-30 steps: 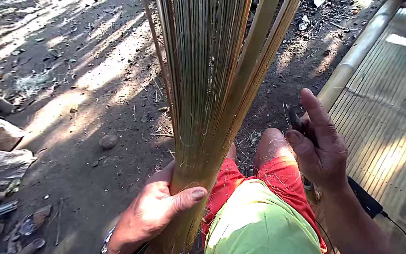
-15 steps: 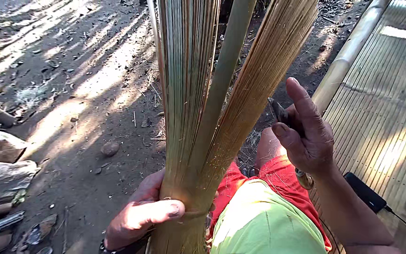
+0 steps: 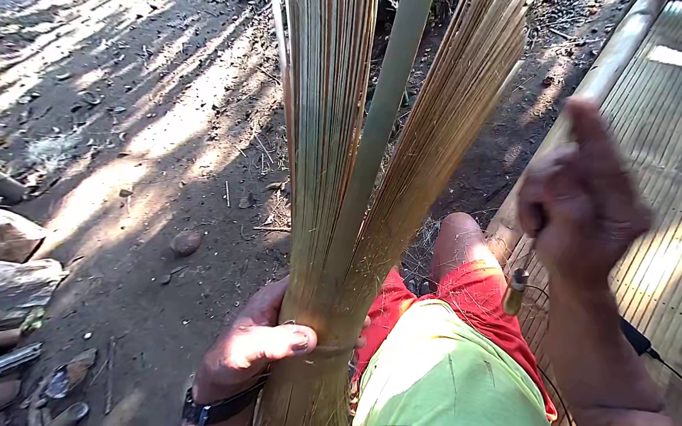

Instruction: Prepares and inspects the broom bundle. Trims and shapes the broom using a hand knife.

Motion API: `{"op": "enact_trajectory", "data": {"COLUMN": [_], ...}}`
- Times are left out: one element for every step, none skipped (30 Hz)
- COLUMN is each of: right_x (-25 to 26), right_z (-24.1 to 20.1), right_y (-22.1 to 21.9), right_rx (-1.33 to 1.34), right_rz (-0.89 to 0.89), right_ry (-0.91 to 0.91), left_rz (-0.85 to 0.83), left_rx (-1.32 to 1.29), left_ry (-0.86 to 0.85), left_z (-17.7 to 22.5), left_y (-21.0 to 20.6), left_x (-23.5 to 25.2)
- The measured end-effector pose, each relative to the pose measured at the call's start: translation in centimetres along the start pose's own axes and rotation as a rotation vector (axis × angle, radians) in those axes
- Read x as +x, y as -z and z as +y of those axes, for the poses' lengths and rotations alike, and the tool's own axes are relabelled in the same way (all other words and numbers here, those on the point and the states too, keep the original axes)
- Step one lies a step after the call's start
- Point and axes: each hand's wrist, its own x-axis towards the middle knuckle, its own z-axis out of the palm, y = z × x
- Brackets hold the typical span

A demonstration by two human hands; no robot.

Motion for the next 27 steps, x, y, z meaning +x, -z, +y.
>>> {"op": "enact_trajectory", "data": {"right_x": [0.1, 0.2, 0.2, -0.1, -0.6, -1.2, -1.6, -1.9, -2.1, -2.2, -2.3, -2.3, -2.3, -2.3, -2.2, -2.1, -1.9, -1.8, -1.6, -1.5, -1.3, -1.1, -1.0, -0.9, -0.8, -0.6, -0.5], "right_z": [-0.1, 0.0, 0.2, 0.4, 0.5, 0.7, 0.9, 1.2, 1.4, 1.6, 1.7, 1.7, 1.7, 1.6, 1.5, 1.4, 1.3, 1.2, 1.2, 1.1, 1.0, 1.0, 0.9, 0.9, 0.9, 1.0, 1.1], "right_y": [0.9, 1.6, 2.1, 2.2, 1.8, 1.3, 0.6, -0.1, -0.8, -1.3, -1.7, -2.0, -2.2, -2.3, -2.3, -2.4, -2.5, -2.5, -2.4, -2.4, -2.4, -2.4, -2.4, -2.6, -2.7, -2.9, -3.1], "right_rx": [0.055, 0.096, 0.112, 0.075, 0.003, -0.068, -0.096, -0.098, -0.102, -0.103, -0.103, -0.095, -0.091, -0.099, -0.108, -0.121, -0.132, -0.144, -0.155, -0.165, -0.175, -0.183, -0.191, -0.194, -0.19, -0.181, -0.178], "right_rz": [0.093, 0.161, 0.189, 0.173, 0.123, 0.049, -0.025, -0.078, -0.11, -0.123, -0.133, -0.138, -0.144, -0.15, -0.157, -0.162, -0.164, -0.168, -0.17, -0.171, -0.171, -0.173, -0.176, -0.178, -0.182, -0.187, -0.191], "right_ry": [-0.036, -0.059, -0.068, -0.079, -0.089, -0.093, -0.087, -0.077, -0.062, -0.038, -0.017, -0.001, 0.005, 0.013, 0.019, 0.02, 0.017, 0.014, 0.014, 0.016, 0.021, 0.026, 0.03, 0.039, 0.048, 0.057, 0.065], "left_rz": [0.005, 0.007, 0.002, -0.006, -0.007, -0.006, -0.005, -0.009, -0.014, -0.022, -0.032, -0.029, -0.03, -0.029, -0.025, -0.019, -0.025, -0.038, -0.052, -0.06, -0.064, -0.07, -0.074, -0.077, -0.083, -0.093, -0.097], "left_rx": [-0.011, -0.014, -0.022, -0.037, -0.056, -0.067, -0.065, -0.067, -0.069, -0.076, -0.099, -0.123, -0.14, -0.147, -0.158, -0.177, -0.199, -0.21, -0.21, -0.207, -0.203, -0.208, -0.211, -0.213, -0.216, -0.218, -0.218], "left_ry": [-0.003, -0.004, -0.006, -0.006, -0.006, -0.003, 0.001, 0.006, 0.011, 0.016, 0.022, 0.025, 0.03, 0.034, 0.039, 0.041, 0.042, 0.041, 0.042, 0.042, 0.041, 0.04, 0.041, 0.042, 0.041, 0.04, 0.041], "left_z": [-0.1, -0.2, -0.2, -0.2, -0.3, -0.3, -0.4, -0.4, -0.4, -0.4, -0.3, -0.3, -0.3, -0.3, -0.2, -0.2, -0.1, -0.2, -0.2, -0.3, -0.4, -0.4, -0.4, -0.4, -0.4, -0.3, -0.3], "left_y": [0.1, 0.2, 0.3, 0.4, 0.4, 0.4, 0.4, 0.4, 0.4, 0.3, 0.3, 0.3, 0.5, 0.6, 0.7, 0.7, 0.7, 0.9, 1.1, 1.3, 1.4, 1.3, 1.3, 1.2, 1.1, 1.1, 1.1], "left_x": [-0.2, -0.3, -0.3, -0.3, -0.3, -0.3, -0.2, -0.1, -0.1, -0.1, 0.0, 0.0, -0.1, -0.1, -0.1, 0.0, 0.1, 0.2, 0.2, 0.2, 0.2, 0.3, 0.3, 0.3, 0.4, 0.4, 0.4]}}
